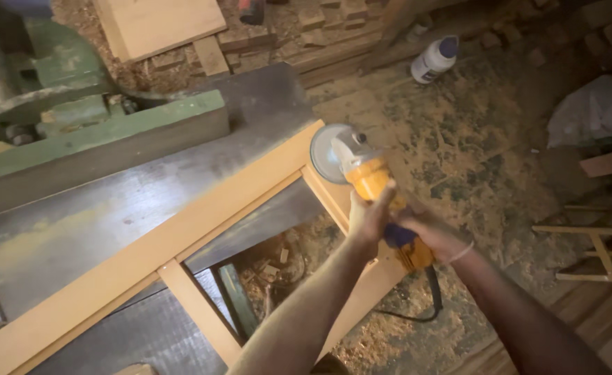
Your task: The person sands a wooden frame using a power sander, moving it across all sides and checking the surface by hand.
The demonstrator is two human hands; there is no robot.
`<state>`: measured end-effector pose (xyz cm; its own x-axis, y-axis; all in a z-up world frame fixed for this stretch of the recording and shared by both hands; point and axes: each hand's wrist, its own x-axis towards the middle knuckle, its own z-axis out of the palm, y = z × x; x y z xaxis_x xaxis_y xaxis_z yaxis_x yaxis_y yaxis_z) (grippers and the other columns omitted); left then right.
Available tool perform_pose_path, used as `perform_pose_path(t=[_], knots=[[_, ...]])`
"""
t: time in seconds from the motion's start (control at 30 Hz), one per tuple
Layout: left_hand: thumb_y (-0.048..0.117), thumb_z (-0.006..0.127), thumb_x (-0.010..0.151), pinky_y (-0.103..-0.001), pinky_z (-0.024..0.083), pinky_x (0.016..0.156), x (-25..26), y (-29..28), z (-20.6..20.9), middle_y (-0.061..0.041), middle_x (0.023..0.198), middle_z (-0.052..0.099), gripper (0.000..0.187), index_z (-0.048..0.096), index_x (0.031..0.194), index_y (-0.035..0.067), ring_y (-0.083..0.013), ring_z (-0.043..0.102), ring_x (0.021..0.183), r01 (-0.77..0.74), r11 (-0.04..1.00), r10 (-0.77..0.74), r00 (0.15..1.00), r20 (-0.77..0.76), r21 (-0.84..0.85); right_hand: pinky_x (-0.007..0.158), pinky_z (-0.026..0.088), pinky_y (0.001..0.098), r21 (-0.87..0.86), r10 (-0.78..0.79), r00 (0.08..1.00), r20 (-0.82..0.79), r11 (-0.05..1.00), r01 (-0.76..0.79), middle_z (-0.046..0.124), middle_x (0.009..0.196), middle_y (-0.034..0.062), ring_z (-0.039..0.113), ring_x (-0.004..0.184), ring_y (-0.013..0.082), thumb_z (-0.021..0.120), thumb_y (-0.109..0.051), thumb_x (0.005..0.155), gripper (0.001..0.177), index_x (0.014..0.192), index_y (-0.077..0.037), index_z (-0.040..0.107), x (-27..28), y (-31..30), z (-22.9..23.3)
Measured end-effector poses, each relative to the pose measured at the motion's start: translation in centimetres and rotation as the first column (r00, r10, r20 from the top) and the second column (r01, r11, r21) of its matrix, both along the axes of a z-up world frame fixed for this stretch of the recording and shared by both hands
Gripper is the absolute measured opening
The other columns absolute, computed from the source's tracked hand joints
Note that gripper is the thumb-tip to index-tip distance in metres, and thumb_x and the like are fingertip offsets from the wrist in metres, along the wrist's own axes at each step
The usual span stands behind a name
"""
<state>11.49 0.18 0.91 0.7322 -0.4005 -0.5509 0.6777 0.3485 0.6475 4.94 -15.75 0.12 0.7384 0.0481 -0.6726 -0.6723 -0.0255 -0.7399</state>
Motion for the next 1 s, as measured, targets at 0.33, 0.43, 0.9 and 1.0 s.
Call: perform_pose_path(t=[0.33, 0.43, 0.9, 1.0], knots=[[0.044, 0.074, 0.087, -0.045, 0.057, 0.104, -7.5, 1.6, 0.0, -0.019, 0.139, 0.056, 0.082, 0.029, 0.147, 0.011, -0.0313, 0.063, 0.125, 0.243, 0.97, -0.242, 0.956, -0.165, -0.012, 0.103, 0.054, 0.0388, -0.119, -0.091, 0.994, -0.062, 0.989, 0.083, 0.047, 0.153, 0.0125, 0.051, 0.137, 0.0234, 0.06, -0.034, 0.089, 0.082, 0.161, -0.023, 0.021, -9.4, 3.1, 2.5], [0.044, 0.075, 0.088, -0.037, 0.059, 0.086, -3.5, 2.6, -0.8, -0.014, 0.124, 0.062, 0.077, 0.035, 0.143, 0.009, -0.0246, 0.066, 0.108, 0.214, 0.958, -0.21, 0.977, -0.041, 0.191, 0.1, 0.056, 0.0368, -0.145, -0.164, 0.984, -0.065, 0.977, 0.153, 0.058, 0.146, 0.0113, 0.059, 0.13, 0.0207, 0.058, -0.036, 0.091, 0.077, 0.161, -0.021, 0.027, -5.5, 4.2, 1.0], [0.039, 0.071, 0.089, -0.037, 0.059, 0.076, -4.6, 20.8, 3.0, -0.011, 0.117, 0.061, 0.064, 0.039, 0.138, 0.014, -0.0202, 0.063, 0.095, -0.196, 0.977, 0.208, 0.966, -0.155, 0.089, 0.097, 0.057, 0.0339, 0.197, 0.12, 0.939, 0.324, 0.962, -0.191, 0.064, 0.131, 0.0143, 0.065, 0.118, 0.0207, 0.059, -0.036, 0.105, 0.06, 0.15, 0.002, 0.047, -1.7, 22.5, 0.8], [0.041, 0.07, 0.088, -0.042, 0.057, 0.077, -6.7, 25.2, 4.0, -0.011, 0.118, 0.061, 0.064, 0.039, 0.137, 0.015, -0.0247, 0.063, 0.097, -0.228, 0.966, 0.25, 0.945, -0.211, 0.121, 0.097, 0.058, 0.0343, 0.0, 0.231, 0.843, 0.486, 0.965, -0.264, 0.059, 0.134, 0.0149, 0.064, 0.121, 0.0226, 0.059, -0.032, 0.103, 0.062, 0.152, -0.002, 0.036, -3.0, 27.2, 2.6]])
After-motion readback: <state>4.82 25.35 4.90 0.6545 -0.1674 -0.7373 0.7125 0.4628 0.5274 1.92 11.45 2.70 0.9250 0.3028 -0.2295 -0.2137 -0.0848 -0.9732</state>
